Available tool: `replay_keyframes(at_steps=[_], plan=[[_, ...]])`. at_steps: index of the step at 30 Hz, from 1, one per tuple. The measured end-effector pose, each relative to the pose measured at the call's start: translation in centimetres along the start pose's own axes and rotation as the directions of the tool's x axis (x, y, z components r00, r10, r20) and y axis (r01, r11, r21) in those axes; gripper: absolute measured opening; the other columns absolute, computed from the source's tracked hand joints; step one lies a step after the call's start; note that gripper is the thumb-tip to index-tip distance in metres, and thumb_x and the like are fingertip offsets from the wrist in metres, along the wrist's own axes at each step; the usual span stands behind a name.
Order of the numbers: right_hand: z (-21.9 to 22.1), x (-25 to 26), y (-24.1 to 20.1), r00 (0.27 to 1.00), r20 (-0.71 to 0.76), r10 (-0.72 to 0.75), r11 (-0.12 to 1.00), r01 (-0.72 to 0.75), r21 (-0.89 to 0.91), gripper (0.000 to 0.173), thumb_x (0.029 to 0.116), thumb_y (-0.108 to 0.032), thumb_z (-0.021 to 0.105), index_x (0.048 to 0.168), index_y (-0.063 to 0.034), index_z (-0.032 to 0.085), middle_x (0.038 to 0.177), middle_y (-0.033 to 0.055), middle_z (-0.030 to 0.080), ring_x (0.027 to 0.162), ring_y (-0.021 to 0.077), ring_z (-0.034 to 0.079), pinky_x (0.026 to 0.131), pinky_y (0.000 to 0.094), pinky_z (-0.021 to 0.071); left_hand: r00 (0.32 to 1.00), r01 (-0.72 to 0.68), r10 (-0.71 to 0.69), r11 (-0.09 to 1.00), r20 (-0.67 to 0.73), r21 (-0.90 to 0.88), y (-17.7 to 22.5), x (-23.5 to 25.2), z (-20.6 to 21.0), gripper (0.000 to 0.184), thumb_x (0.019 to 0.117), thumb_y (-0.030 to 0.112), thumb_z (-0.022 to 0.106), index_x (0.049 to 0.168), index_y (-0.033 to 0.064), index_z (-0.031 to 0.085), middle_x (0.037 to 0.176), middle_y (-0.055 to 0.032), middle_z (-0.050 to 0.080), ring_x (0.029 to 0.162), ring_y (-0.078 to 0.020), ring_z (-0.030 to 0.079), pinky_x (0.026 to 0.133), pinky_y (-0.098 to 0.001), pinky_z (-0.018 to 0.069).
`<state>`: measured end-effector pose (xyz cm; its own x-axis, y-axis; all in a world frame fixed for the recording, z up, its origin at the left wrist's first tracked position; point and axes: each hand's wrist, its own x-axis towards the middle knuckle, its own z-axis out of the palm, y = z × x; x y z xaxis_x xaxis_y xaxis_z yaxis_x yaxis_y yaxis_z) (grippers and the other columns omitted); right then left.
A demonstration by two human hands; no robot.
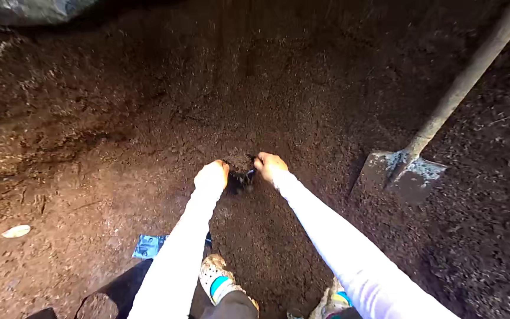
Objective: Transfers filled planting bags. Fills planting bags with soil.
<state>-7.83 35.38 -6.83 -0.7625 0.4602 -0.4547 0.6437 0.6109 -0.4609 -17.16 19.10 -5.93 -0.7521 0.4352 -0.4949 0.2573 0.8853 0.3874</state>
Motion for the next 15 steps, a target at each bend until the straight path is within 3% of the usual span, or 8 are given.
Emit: replay_keyframes(at_steps=[2,4,6,9,11,13,15], plan=[[-1.2,-1.1,-0.5,0.999,-0.011,-0.032,0.999,0.032,0.004,0.034,0.1096,-0.031,0.045,0.113,-0.0059,0.067,0.107,0.0221,0.07,0.106,0.0413,0.068,0.087,0.0644,0.0513,0.999,-0.022,0.022,1.0,-0.031,-0.005,0.2,-0.6,-0.9,0.045,0.1107,0.038,0.037,0.116,0.0047,0.066,0.112,-0.0262,0.069,0.108,-0.0476,0.067,0.083,-0.0715,0.0497],[-2.2,-2.5,-1.0,0.989,-0.115,-0.096,0.993,0.103,0.059,0.031,0.1087,-0.029,0.048,0.104,-0.0051,0.067,0.096,0.0203,0.069,0.094,0.0397,0.068,0.079,0.0629,0.0513,0.994,-0.056,0.049,0.996,-0.095,-0.074,0.2,-1.6,-2.2,0.045,0.1111,0.037,0.037,0.109,0.0033,0.066,0.102,-0.0261,0.069,0.101,-0.048,0.067,0.078,-0.0714,0.0484],[-2.1,-2.3,-0.8,0.98,-0.165,-0.115,0.991,0.124,0.048,0.029,0.1082,-0.028,0.049,0.098,-0.0055,0.064,0.093,0.0186,0.067,0.091,0.038,0.067,0.076,0.0609,0.0507,0.992,-0.069,0.06,0.994,-0.107,-0.083,0.5,-1.6,-1.9,0.044,0.1111,0.037,0.037,0.107,0.0039,0.065,0.098,-0.0249,0.068,0.097,-0.0463,0.068,0.076,-0.0691,0.0491],[-1.0,-0.2,1.1,0.998,0.031,-0.057,0.998,0.058,-0.031,0.031,0.1062,-0.032,0.051,0.103,-0.005,0.066,0.099,0.0213,0.069,0.097,0.0403,0.068,0.081,0.0636,0.0513,1.0,-0.017,0.017,0.999,0.014,0.039,0.1,-0.4,0.1,0.043,0.1098,0.037,0.039,0.114,0.0058,0.067,0.109,-0.0243,0.071,0.106,-0.0451,0.068,0.083,-0.0695,0.051],[-2.1,2.2,2.1,0.991,0.103,-0.084,0.996,0.081,0.03,0.044,0.1076,-0.043,0.049,0.112,-0.0026,0.066,0.106,0.0239,0.068,0.104,0.0416,0.066,0.088,0.0655,0.0485,0.999,0.009,-0.013,0.996,0.05,0.087,0.5,-0.1,-0.4,0.042,0.1087,0.039,0.041,0.117,0.0067,0.067,0.114,-0.0233,0.07,0.112,-0.0433,0.067,0.087,-0.0676,0.0504],[-2.8,5.0,3.2,0.989,0.094,-0.118,0.983,0.102,0.153,0.052,0.109,-0.048,0.042,0.134,-0.0057,0.06,0.129,0.0245,0.064,0.124,0.0417,0.06,0.104,0.0665,0.0436,1.0,-0.007,0.007,0.999,0.0,0.053,0.4,0.3,-0.1,0.041,0.1039,0.041,0.052,0.123,0.0062,0.062,0.12,-0.0231,0.068,0.115,-0.0422,0.065,0.089,-0.0651,0.0502],[-1.7,9.1,4.2,0.973,0.093,-0.211,0.969,0.196,0.151,0.044,0.1119,-0.028,0.037,0.151,-0.0126,0.05,0.151,0.0204,0.051,0.141,0.0385,0.047,0.117,0.0604,0.0355,0.991,-0.11,0.106,0.993,-0.079,-0.047,-0.5,2.2,0.9,0.053,0.098,0.038,0.062,0.142,0.0101,0.052,0.142,-0.0218,0.055,0.13,-0.0419,0.055,0.099,-0.0649,0.0457]])
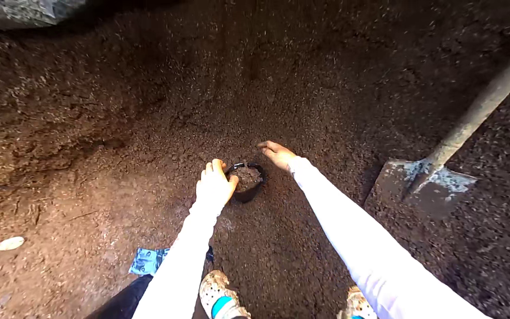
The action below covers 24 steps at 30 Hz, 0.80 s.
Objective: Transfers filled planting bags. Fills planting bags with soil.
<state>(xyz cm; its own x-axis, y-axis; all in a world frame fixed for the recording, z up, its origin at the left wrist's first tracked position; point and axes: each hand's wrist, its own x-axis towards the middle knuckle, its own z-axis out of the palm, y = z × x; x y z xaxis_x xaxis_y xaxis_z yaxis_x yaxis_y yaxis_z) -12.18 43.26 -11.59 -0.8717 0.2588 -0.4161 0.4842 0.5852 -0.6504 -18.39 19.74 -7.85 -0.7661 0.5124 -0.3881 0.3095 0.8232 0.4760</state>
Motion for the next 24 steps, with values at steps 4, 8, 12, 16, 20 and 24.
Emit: replay_keyframes(at_steps=[4,8,12,16,20,24], plan=[[6.3,4.1,4.6,0.994,0.064,-0.094,0.968,0.106,-0.227,0.05,0.1026,-0.006,0.05,0.152,-0.0137,0.051,0.155,0.0178,0.048,0.147,0.0365,0.041,0.122,0.0554,0.0304,0.967,-0.237,0.252,0.942,0.031,-0.238,-0.8,3.9,1.5,0.038,0.1076,0.02,0.049,0.144,0.0165,0.059,0.145,-0.0129,0.059,0.135,-0.0309,0.055,0.113,-0.0552,0.0424],[11.7,-1.4,6.8,0.999,-0.044,0.014,0.993,-0.019,-0.12,0.046,0.1065,-0.014,0.04,0.15,-0.0044,0.051,0.158,0.0198,0.043,0.152,0.0342,0.032,0.127,0.0461,0.0207,0.972,-0.228,0.232,0.869,-0.047,-0.44,-0.5,4.8,3.1,0.037,0.1127,0.027,0.041,0.129,0.0097,0.069,0.124,-0.0133,0.072,0.118,-0.0262,0.067,0.106,-0.0501,0.0478],[15.4,-7.9,9.7,0.999,-0.035,-0.023,0.992,0.019,-0.126,0.056,0.1038,-0.046,0.047,0.15,-0.0142,0.053,0.158,0.0212,0.042,0.149,0.0407,0.034,0.122,0.0566,0.0288,0.942,-0.275,0.337,0.751,-0.01,-0.6,-1.0,5.1,4.4,0.04,0.1095,0.036,0.048,0.133,0.0098,0.066,0.132,-0.0085,0.069,0.125,-0.0199,0.063,0.11,-0.0459,0.046],[18.8,-13.2,8.1,0.978,0.199,0.06,0.941,0.011,-0.337,0.085,0.0794,-0.07,0.073,0.151,-0.0308,0.051,0.166,0.0171,0.03,0.155,0.0443,0.017,0.121,0.0687,0.0161,0.88,-0.41,0.469,0.668,-0.076,-0.621,-0.4,5.0,5.2,0.026,0.104,0.021,0.062,0.124,0.008,0.072,0.131,-0.0052,0.07,0.125,-0.0138,0.063,0.111,-0.0382,0.0472],[21.3,-15.3,6.6,0.909,0.351,0.225,0.907,-0.064,-0.416,0.06,0.092,-0.026,0.075,0.148,-0.0329,0.055,0.165,0.0198,0.03,0.15,0.0504,0.024,0.112,0.0702,0.0328,0.83,-0.557,0.383,0.59,-0.405,-0.585,0.6,3.7,2.0,0.027,0.1084,0.016,0.049,0.116,0.0048,0.072,0.117,-0.0076,0.074,0.11,-0.0166,0.069,0.102,-0.0423,0.054],[20.0,-14.9,7.7,0.851,0.417,0.32,0.942,-0.332,-0.047,0.055,0.0886,-0.015,0.077,0.141,-0.0201,0.06,0.159,0.0235,0.036,0.144,0.0443,0.038,0.115,0.0596,0.0373,0.638,-0.307,0.043,0.93,-0.769,-0.203,-6.0,0.0,-8.9,0.046,0.107,0.042,0.049,0.141,0.0128,0.06,0.142,-0.0064,0.063,0.134,-0.0175,0.057,0.115,-0.0423,0.0446]])
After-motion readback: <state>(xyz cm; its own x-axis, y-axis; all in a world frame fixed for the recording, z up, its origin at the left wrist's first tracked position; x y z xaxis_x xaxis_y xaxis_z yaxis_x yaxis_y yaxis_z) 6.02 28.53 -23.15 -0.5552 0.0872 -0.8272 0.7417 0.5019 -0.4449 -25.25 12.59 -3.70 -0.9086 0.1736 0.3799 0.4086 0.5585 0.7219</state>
